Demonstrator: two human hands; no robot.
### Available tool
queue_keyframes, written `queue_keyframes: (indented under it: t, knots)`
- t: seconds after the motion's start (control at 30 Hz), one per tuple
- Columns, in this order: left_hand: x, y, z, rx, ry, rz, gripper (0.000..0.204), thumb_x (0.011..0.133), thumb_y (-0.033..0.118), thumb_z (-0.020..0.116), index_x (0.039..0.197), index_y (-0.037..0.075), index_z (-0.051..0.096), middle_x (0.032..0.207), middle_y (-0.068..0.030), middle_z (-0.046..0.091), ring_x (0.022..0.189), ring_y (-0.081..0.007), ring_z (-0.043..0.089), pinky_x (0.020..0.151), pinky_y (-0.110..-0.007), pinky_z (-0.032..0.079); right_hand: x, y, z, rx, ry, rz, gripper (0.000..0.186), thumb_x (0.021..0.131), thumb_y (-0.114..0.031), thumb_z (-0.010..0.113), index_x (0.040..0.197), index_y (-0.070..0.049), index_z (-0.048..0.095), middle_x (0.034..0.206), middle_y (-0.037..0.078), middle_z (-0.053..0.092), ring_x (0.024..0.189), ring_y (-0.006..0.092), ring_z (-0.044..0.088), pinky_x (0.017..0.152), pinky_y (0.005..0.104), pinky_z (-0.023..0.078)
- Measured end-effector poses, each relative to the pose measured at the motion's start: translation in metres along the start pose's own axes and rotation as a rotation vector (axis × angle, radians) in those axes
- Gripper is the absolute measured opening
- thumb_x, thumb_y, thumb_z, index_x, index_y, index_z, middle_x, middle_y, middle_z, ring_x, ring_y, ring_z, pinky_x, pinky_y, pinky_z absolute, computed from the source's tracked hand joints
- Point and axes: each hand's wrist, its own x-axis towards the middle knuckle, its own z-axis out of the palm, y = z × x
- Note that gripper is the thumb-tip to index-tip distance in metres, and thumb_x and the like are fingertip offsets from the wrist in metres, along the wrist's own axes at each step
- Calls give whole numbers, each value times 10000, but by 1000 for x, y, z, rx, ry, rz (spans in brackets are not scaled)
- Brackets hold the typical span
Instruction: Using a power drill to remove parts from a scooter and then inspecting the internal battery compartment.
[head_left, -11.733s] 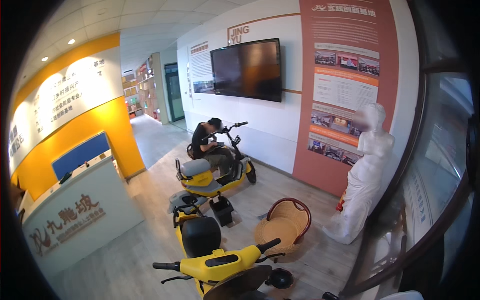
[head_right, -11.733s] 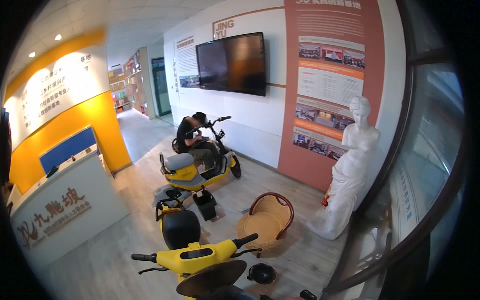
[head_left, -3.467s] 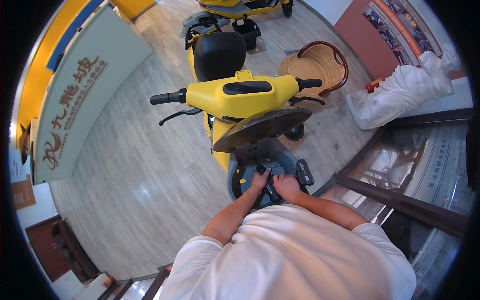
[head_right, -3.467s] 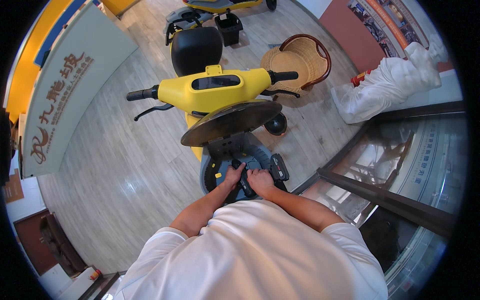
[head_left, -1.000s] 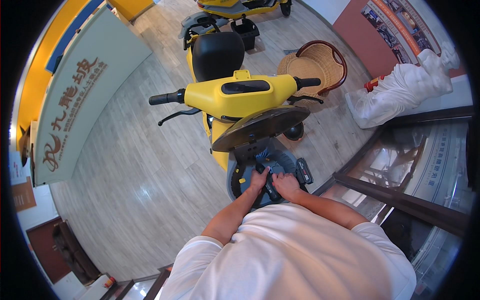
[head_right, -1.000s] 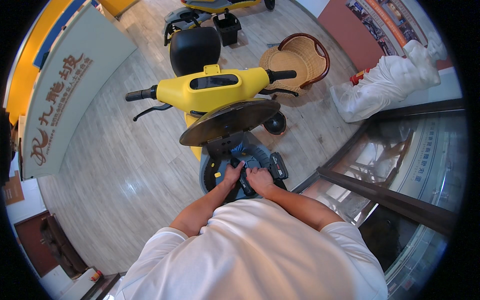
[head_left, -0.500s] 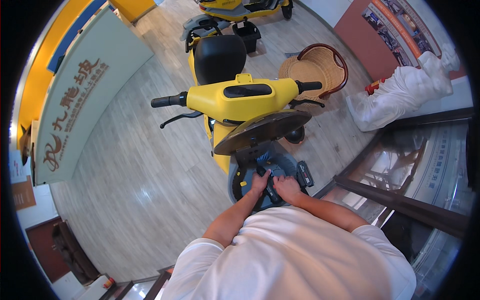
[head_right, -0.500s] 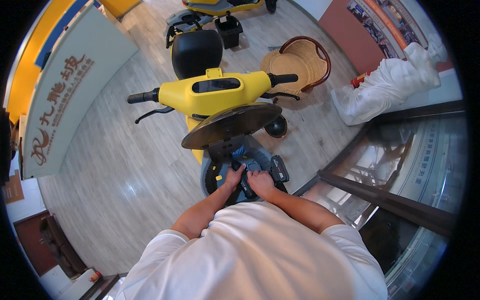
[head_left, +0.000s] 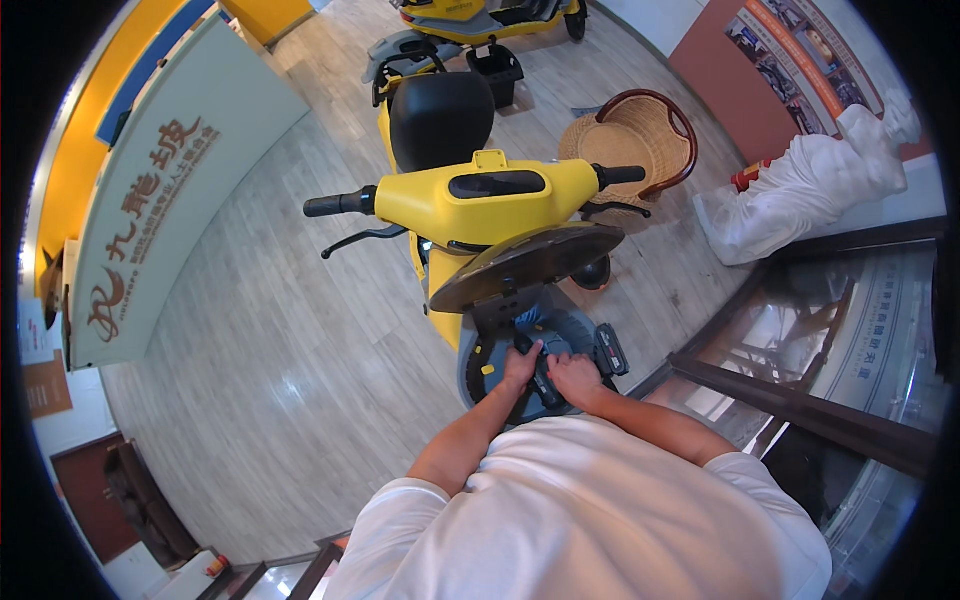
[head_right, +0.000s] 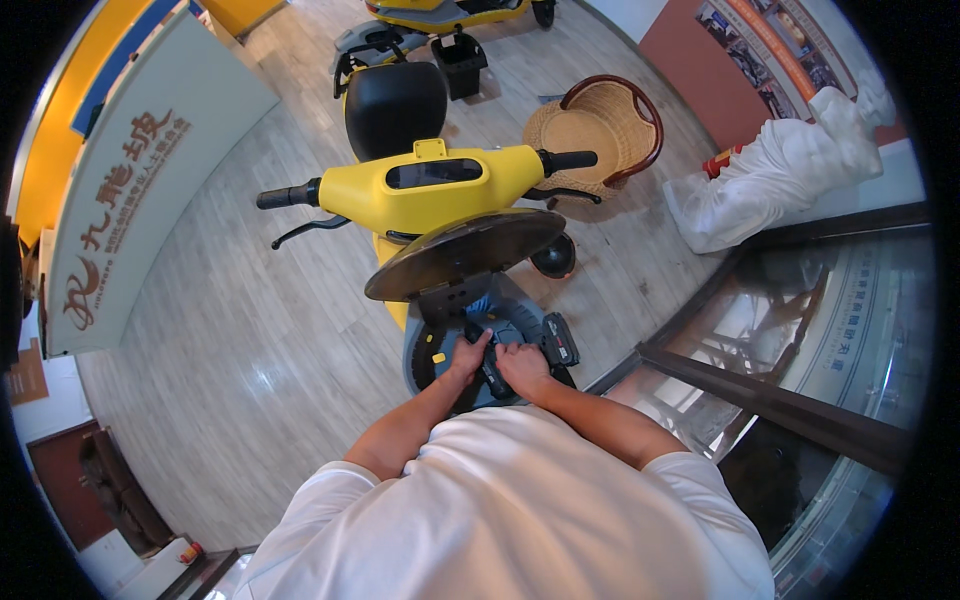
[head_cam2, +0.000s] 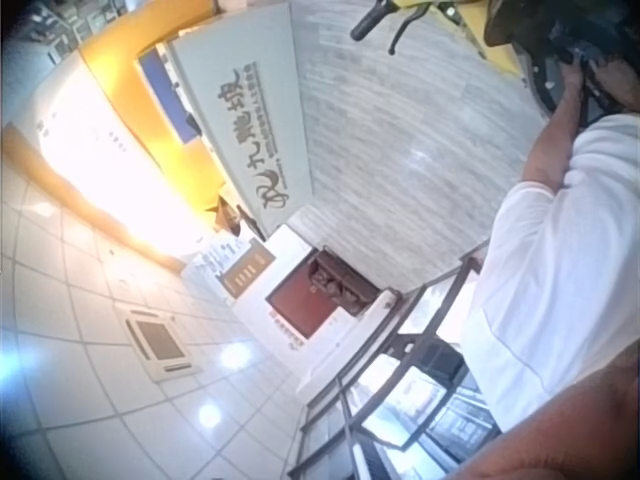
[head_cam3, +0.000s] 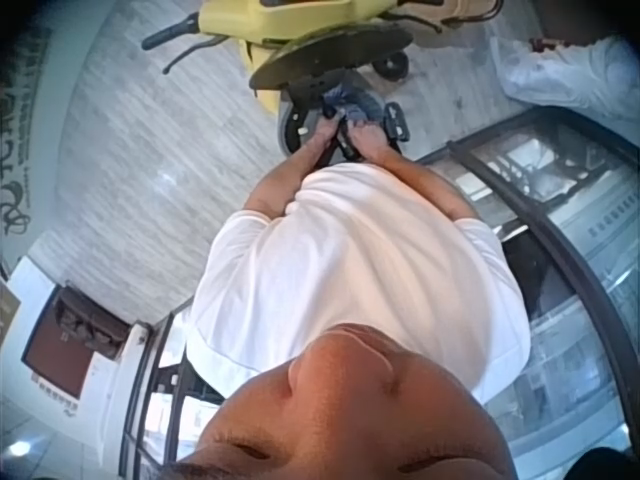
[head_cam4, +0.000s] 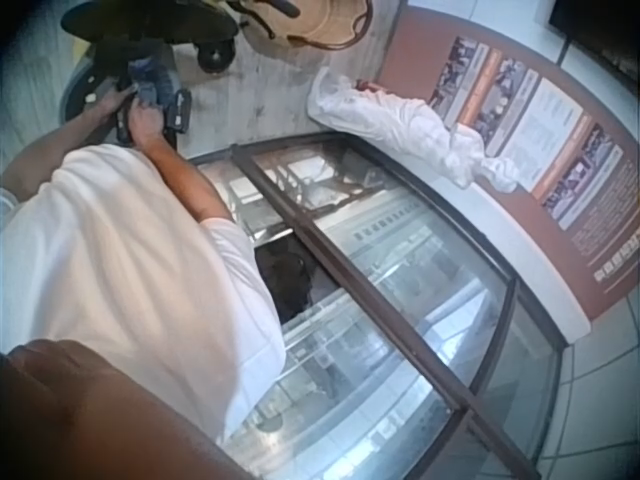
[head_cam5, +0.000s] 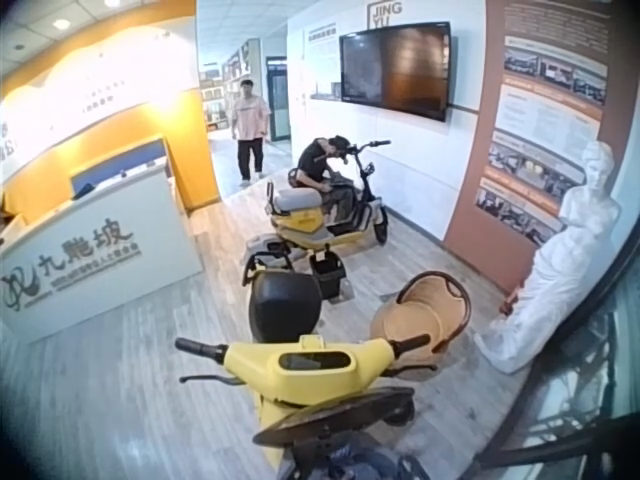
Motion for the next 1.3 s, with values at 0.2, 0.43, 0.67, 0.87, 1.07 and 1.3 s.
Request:
queue_keyframes:
  t: [0.2,0.43,0.67,0.87,1.07,1.3]
  knots:
    - [-4,6,2,-7,8,-27,447,821,329,733,1013,-48,590,922,-128,658,791,-189,625,698,-340,506,0,1,0,0,-18,0,223,867,-245,577,959,-46,531,820,140,625,701,298,660,638,394,518]
    - [-9,15,2,56,42,-15,436,826,334,727,1008,-40,597,914,-121,660,784,-191,626,702,-338,507,2,1,3,-31,-16,14,236,894,-287,561,967,-64,534,820,117,638,701,283,664,625,386,509]
    - [-13,23,-2,-8,-57,-43,448,825,331,730,1033,-36,580,950,-132,654,804,-188,627,704,-339,510,3,-1,-6,18,-32,15,173,869,-203,553,955,-54,529,818,133,625,703,295,659,635,392,516]
    - [-16,28,-1,-43,-31,-29,438,821,323,738,1027,-29,575,937,-125,657,797,-194,635,701,-337,514,4,0,-6,-5,-45,8,162,863,-184,551,958,-54,530,827,133,627,704,292,661,638,388,518]
    - [-12,21,-1,-58,-10,-32,448,819,327,740,1036,-25,571,940,-124,656,805,-193,634,706,-335,514,5,0,-1,-47,-44,-2,243,901,-296,557,972,-65,528,838,118,641,717,286,671,638,382,518]
    - [-8,20,-1,-54,-18,-48,509,808,333,749,1081,-39,534,989,-155,635,856,-225,630,736,-339,515,7,0,-3,-35,-68,16,236,899,-287,558,972,-65,528,846,122,641,735,291,673,657,385,519]
